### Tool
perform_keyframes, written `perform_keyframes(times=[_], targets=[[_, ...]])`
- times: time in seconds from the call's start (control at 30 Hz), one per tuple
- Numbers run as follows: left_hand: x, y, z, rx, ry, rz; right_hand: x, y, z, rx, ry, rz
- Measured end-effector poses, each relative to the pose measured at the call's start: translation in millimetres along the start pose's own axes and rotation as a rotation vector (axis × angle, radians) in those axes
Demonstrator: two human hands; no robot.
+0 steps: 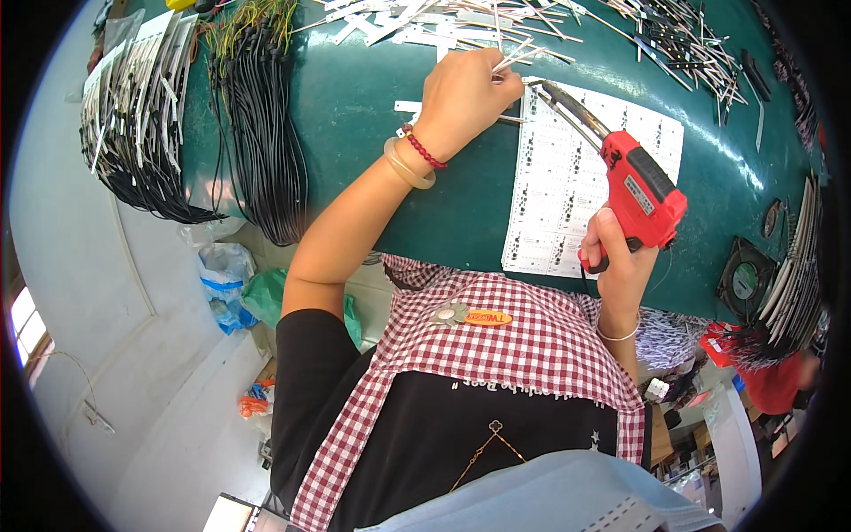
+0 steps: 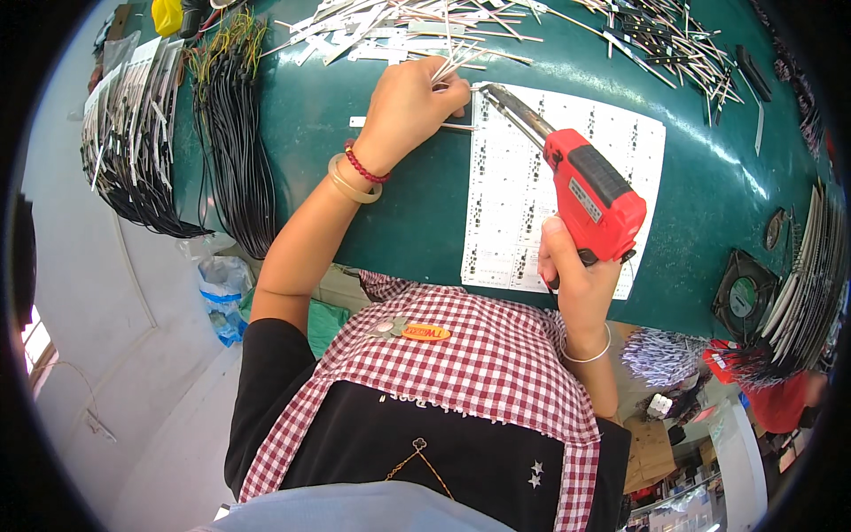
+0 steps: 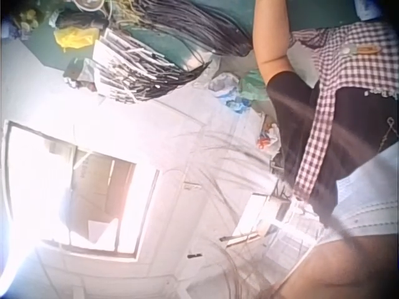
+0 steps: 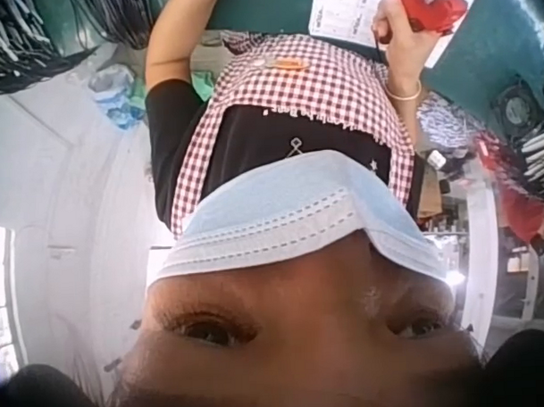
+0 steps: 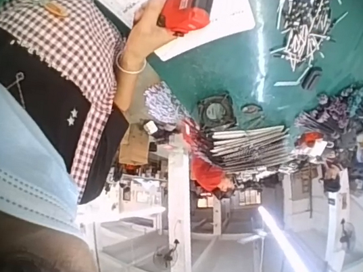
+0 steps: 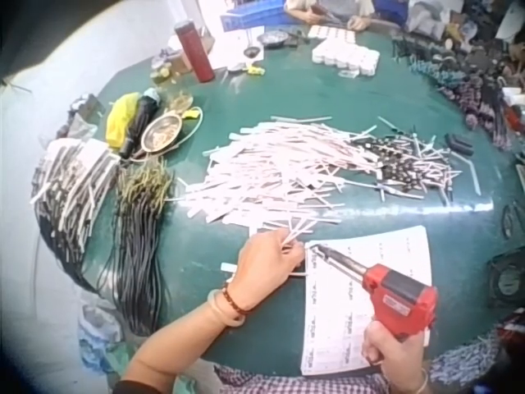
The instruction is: Soldering individual wires onto a sheet of LED strips at a workbench.
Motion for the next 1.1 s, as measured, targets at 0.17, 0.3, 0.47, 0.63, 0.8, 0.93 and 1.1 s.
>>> perform_keyframes(times=[0.17, 0.3, 0.47, 0.63, 0.8, 0.93, 1.1], targets=[[0, 0, 0, -0.018, -0.015, 0.005, 2, 5, 2, 0.033, 0.016, -0.029], [0, 0, 2, -0.043, 0.000, -0.001, 3, 2, -9, -0.005, -0.026, 0.050], [-1, 0, 10, -0.087, 0.049, -0.028, 6, -9, -17, -0.088, -0.062, 0.111], [-5, 1, 1, -0.008, 0.088, -0.219, 11, -24, -16, -0.171, -0.094, 0.134], [-5, -7, -3, -0.058, -0.027, -0.337, 15, -31, -9, -0.195, -0.121, 0.156], [-4, -9, -6, -0.097, -0.005, -0.282, 17, -38, -3, -0.220, -0.107, 0.166], [-3, -9, -7, 0.176, 0.006, -0.375, 23, -47, 7, -0.295, -0.103, 0.169]])
Point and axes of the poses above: each hand's wrist, its own x-axis away from the middle knuckle, its own y-axis out of the palm, z = x × y, the point moved 10 cm from there along -x, towards the middle knuckle, and after that the axes turned 14 degrees about x, right-handed, at the moved point
